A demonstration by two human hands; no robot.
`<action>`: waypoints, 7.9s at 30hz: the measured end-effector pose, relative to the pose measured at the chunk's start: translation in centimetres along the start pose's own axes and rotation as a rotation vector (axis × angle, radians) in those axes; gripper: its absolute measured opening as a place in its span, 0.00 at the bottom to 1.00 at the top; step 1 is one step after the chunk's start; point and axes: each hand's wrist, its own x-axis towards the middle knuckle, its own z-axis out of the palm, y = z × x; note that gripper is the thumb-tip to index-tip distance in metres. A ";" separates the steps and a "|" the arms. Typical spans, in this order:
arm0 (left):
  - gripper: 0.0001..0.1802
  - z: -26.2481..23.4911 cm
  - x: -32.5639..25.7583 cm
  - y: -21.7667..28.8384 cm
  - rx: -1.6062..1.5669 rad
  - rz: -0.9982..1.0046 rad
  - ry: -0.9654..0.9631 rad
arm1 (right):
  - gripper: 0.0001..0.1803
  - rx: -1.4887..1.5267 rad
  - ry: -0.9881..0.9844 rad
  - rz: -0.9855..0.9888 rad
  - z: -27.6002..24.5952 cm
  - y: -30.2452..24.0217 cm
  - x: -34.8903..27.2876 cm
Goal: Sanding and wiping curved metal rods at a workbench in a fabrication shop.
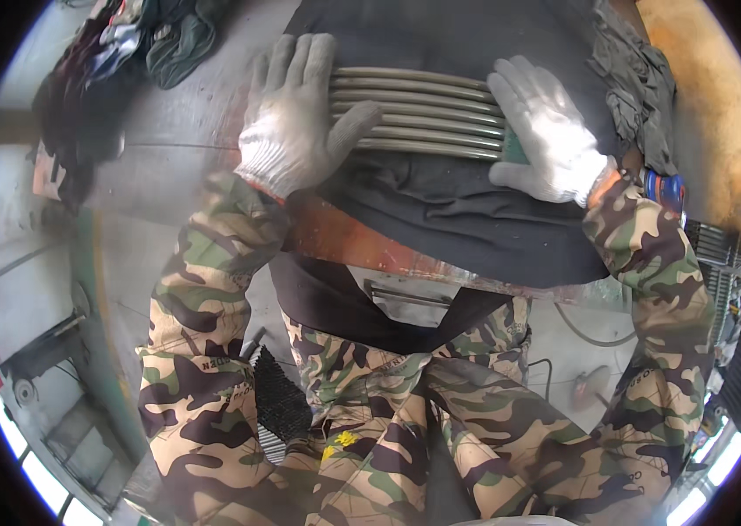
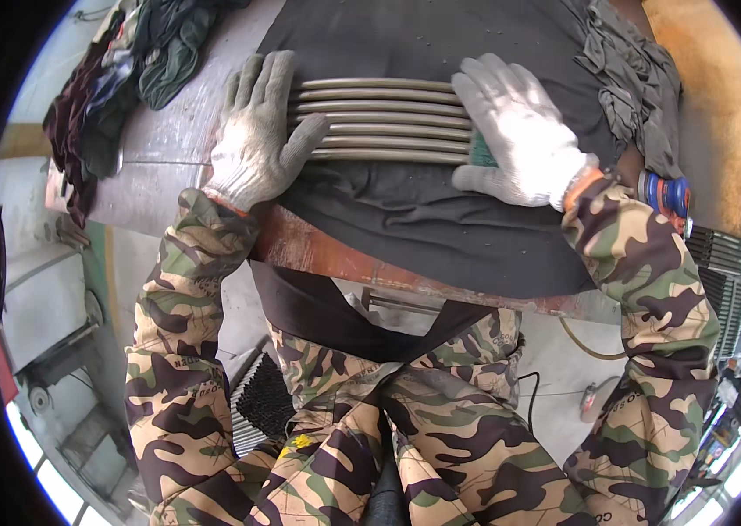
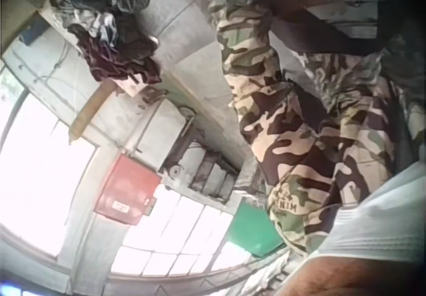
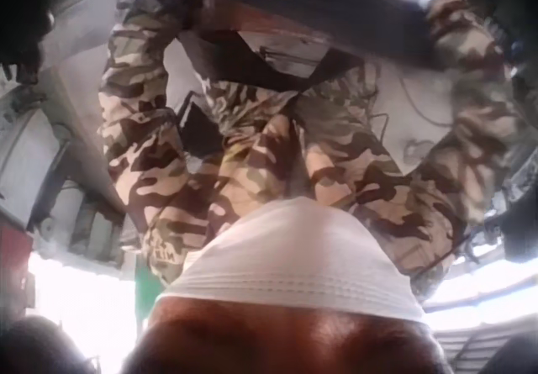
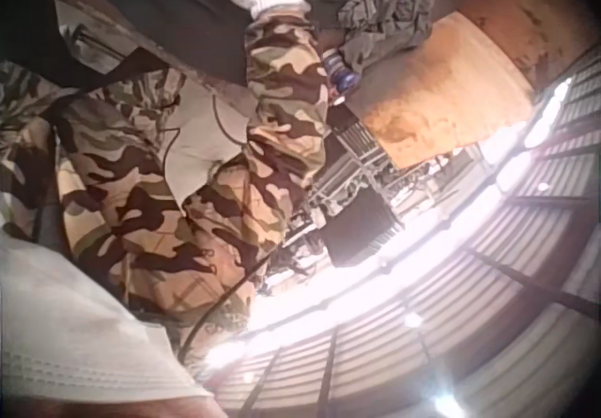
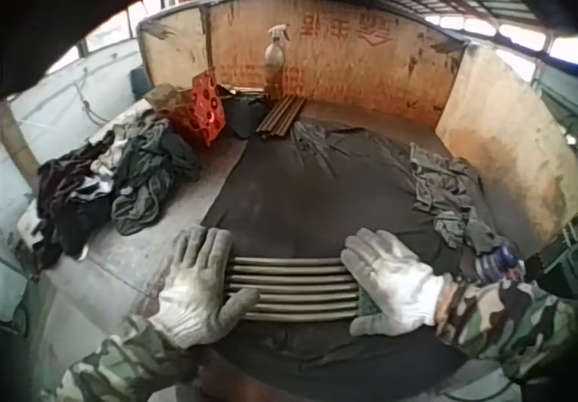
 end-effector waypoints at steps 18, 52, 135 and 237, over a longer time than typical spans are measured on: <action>0.42 0.9 -1.8 -2.3 -0.323 -0.020 -0.121 | 0.40 0.102 0.261 -0.023 6.2 -9.0 12.9; 0.60 0.9 -2.1 0.3 -0.178 -0.065 -0.072 | 0.54 0.260 0.168 -0.234 4.4 -7.5 13.6; 0.45 0.9 -2.5 1.5 -0.074 -0.292 -0.161 | 0.19 0.243 0.127 0.449 0.0 -4.1 -1.0; 0.36 2.6 -2.6 2.3 -0.119 -0.145 -0.201 | 0.25 0.390 0.398 0.497 3.4 -9.3 7.6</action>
